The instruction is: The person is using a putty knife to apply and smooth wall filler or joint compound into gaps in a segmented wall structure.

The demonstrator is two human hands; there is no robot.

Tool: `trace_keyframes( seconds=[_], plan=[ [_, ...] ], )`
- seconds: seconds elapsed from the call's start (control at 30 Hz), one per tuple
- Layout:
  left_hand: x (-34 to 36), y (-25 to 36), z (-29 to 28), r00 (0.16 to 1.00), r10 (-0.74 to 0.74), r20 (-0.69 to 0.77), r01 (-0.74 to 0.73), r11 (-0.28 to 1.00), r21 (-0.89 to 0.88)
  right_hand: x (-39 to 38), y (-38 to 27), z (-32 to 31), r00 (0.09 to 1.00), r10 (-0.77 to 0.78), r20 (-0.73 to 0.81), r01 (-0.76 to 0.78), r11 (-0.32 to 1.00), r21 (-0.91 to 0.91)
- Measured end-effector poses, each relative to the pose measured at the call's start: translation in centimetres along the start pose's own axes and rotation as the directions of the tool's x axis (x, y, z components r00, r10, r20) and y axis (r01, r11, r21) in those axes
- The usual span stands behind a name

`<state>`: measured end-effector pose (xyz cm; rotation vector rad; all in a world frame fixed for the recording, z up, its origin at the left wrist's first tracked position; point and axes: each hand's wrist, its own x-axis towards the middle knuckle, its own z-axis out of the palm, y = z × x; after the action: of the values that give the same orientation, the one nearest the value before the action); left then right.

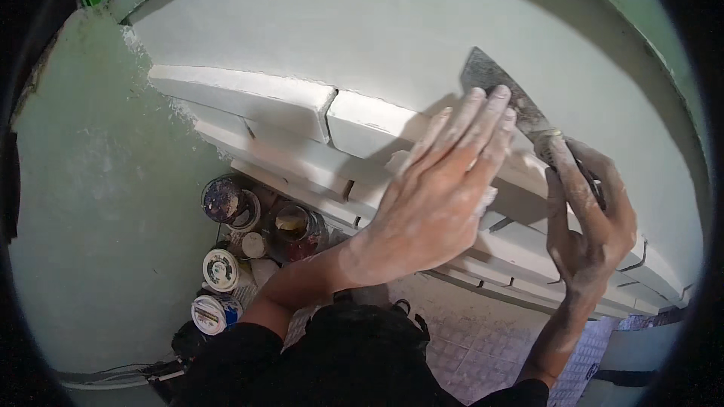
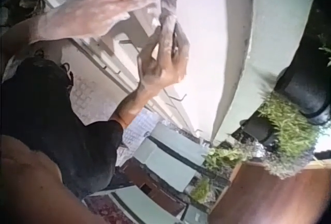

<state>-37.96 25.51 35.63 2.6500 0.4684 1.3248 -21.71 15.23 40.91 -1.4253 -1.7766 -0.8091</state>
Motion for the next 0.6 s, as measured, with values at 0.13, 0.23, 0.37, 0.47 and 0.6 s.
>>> trace_keyframes(
  seconds=[0.13, 0.23, 0.37, 0.47, 0.6],
  plan=[
    [1.0, 0.3, 0.7, 1.000, 0.012, -0.003, -0.012, 0.999, -0.033, 0.0, 1.3, -0.5, 0.999, 0.022, 0.031, -0.021, 0.999, -0.040],
    [1.1, -0.2, 0.0, 1.000, 0.016, -0.026, -0.017, 1.000, -0.021, 0.4, 1.3, 0.0, 1.000, 0.030, 0.004, -0.030, 1.000, 0.007],
    [1.0, -1.9, -1.5, 0.996, -0.017, -0.091, 0.018, 1.000, 0.013, 2.4, 0.1, 1.9, 1.000, -0.015, 0.004, 0.015, 1.000, 0.025],
    [0.7, -3.8, -2.8, 0.993, -0.032, -0.113, 0.043, 0.995, 0.092, 4.1, -0.9, 3.5, 0.999, -0.052, 0.000, 0.052, 0.998, 0.031],
    [0.3, -5.8, -5.1, 0.991, -0.084, -0.104, 0.102, 0.979, 0.179, 5.8, -2.6, 5.7, 0.997, -0.077, -0.015, 0.078, 0.992, 0.098]
  ],
)
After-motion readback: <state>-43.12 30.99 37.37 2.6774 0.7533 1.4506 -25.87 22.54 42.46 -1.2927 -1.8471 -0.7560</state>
